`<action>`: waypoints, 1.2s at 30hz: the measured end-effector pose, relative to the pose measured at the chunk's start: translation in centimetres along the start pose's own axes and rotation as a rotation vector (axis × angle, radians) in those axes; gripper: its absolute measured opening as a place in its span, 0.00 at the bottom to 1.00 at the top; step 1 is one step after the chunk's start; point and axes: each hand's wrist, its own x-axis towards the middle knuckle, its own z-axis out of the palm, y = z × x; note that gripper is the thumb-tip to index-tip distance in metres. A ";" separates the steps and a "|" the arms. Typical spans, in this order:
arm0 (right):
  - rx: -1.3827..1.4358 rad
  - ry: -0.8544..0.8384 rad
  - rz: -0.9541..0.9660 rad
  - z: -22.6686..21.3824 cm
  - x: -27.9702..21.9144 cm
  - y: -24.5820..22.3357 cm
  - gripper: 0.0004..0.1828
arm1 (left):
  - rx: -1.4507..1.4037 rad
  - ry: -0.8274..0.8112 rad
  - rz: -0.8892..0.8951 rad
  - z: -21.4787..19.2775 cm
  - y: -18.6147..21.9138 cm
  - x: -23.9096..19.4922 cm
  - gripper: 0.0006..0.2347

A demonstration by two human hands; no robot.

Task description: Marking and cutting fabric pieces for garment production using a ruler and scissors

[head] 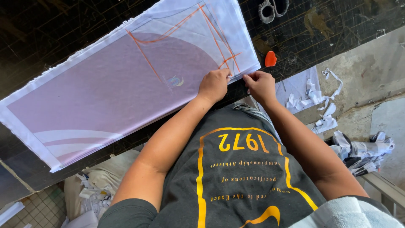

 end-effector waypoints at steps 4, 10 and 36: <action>0.079 0.001 0.034 0.1 0.3 -0.8 0.07 | 0.012 -0.007 0.003 0.1 -0.1 0.1 0.08; 0.196 0.023 0.106 0.6 0.5 -1.8 0.07 | -0.011 0.000 0.041 -0.4 0.2 -0.4 0.09; 0.239 0.008 -0.029 -0.6 0.2 -6.0 0.07 | -0.090 -0.073 0.085 -3.3 -1.7 1.1 0.13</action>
